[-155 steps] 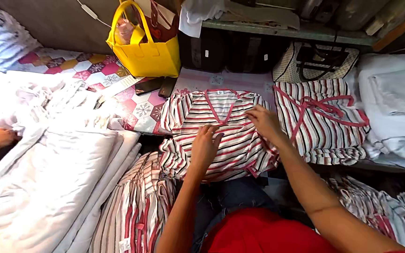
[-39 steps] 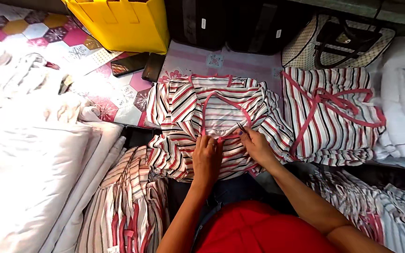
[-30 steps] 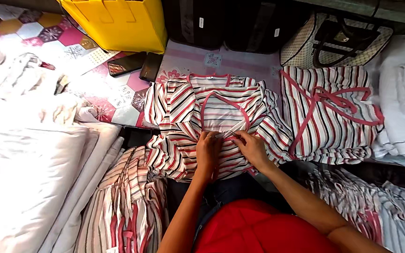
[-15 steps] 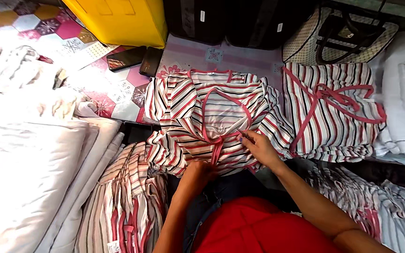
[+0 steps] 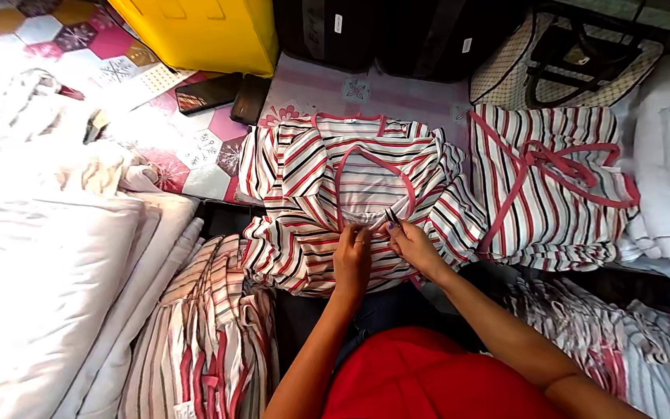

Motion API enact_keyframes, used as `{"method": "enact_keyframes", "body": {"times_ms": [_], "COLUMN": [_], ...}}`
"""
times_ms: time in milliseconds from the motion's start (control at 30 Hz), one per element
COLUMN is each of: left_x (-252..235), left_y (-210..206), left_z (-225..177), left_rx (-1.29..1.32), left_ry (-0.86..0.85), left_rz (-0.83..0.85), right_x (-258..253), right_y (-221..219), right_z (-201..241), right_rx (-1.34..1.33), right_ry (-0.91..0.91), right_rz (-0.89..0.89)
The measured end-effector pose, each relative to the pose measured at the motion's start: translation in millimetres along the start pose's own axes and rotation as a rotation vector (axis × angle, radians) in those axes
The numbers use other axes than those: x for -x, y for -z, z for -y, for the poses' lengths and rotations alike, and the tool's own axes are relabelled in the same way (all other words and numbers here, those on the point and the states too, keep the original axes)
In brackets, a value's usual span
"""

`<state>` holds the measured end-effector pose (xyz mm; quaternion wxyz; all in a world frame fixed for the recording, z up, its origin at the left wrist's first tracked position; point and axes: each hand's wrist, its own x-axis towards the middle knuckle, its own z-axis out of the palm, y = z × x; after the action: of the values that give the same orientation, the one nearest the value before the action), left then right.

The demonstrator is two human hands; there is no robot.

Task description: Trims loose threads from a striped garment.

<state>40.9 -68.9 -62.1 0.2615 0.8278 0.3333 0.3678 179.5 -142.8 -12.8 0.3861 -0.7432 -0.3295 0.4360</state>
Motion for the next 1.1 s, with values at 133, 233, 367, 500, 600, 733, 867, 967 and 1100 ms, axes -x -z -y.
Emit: {"method": "enact_keyframes", "body": {"times_ms": [133,233,367,500,600,733,867,967,1100], "left_x": [-5.6,1.0,5.5,4.9,5.4,7.6,9.3,8.5,4.5], "left_y": [8.3,3.6,4.5,1.7,-5.7,3.9,5.2,-2.4,10.2], "left_z": [-0.2,2.2,0.4,-2.8,1.2,2.6,1.4,1.7,0.2], "left_rx": [0.136,0.136,0.157,-0.001,-0.038,0.185,0.145,0.006,0.258], "left_ry": [0.099,0.091,0.131,0.089,0.036,0.138,0.148,0.097,0.241], "left_rz": [0.06,-0.005,-0.018,0.022,-0.052,-0.026,-0.01,-0.035,0.02], "right_x": [0.2,2.8,4.5,6.4,6.5,9.3,10.8,10.1,8.2], "right_y": [5.1,6.6,12.7,14.6,12.2,18.2,22.3,20.7,20.2], "right_z": [2.1,6.2,8.9,8.9,5.8,3.6,0.8,0.4,1.8], "right_rx": [-0.117,-0.309,-0.466,-0.506,-0.5,-0.532,-0.507,-0.49,-0.463], "right_ry": [-0.058,-0.148,-0.212,-0.232,-0.225,-0.236,-0.243,-0.261,-0.288], "right_rz": [0.048,0.118,0.24,0.334,0.318,0.309,0.36,0.352,0.336]}}
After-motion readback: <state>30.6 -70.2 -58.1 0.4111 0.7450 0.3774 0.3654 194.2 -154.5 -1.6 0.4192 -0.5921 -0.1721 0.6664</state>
